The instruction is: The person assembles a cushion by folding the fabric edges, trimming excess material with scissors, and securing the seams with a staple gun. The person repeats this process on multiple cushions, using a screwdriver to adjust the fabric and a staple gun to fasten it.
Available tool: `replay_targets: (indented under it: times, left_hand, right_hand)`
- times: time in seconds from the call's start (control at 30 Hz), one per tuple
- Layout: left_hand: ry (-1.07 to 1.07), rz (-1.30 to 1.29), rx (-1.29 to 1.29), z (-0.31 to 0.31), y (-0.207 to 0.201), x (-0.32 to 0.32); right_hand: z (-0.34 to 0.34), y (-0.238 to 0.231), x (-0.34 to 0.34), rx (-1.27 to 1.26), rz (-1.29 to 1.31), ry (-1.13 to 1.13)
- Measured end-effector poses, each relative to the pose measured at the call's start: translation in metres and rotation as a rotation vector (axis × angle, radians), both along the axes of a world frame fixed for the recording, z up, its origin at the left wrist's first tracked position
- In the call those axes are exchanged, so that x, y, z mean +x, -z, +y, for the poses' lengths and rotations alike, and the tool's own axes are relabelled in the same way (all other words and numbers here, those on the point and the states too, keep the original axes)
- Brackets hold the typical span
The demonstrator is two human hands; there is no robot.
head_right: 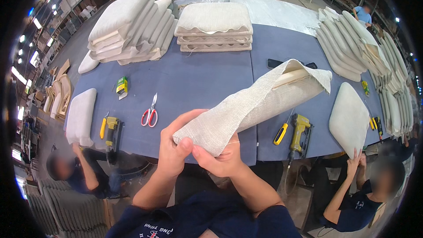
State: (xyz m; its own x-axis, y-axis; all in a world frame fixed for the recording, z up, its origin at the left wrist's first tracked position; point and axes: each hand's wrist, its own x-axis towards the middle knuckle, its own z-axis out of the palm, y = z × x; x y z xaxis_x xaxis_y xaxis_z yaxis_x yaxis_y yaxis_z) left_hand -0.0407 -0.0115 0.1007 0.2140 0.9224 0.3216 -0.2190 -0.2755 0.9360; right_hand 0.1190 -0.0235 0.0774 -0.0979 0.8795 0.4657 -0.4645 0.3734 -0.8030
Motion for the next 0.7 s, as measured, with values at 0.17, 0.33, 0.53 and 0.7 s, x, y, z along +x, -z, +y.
replay_targets:
  times: [0.17,0.33,0.53,0.7]
  left_hand:
    - [-0.031,-0.034,-0.030,0.004,-0.001,0.001]
    - [-0.135,0.039,0.126,0.009,0.009,-0.004]
    - [-0.194,0.122,0.268,0.005,0.023,-0.016]
    - [-0.182,0.118,0.421,-0.003,0.033,-0.017]
  right_hand:
    - [0.019,0.011,0.000,0.149,0.051,-0.030]
    - [0.017,0.012,0.002,0.177,-0.102,-0.012]
    - [-0.013,0.023,0.015,0.073,-0.396,-0.244]
    - [-0.052,0.029,0.013,-0.276,-0.504,-0.531]
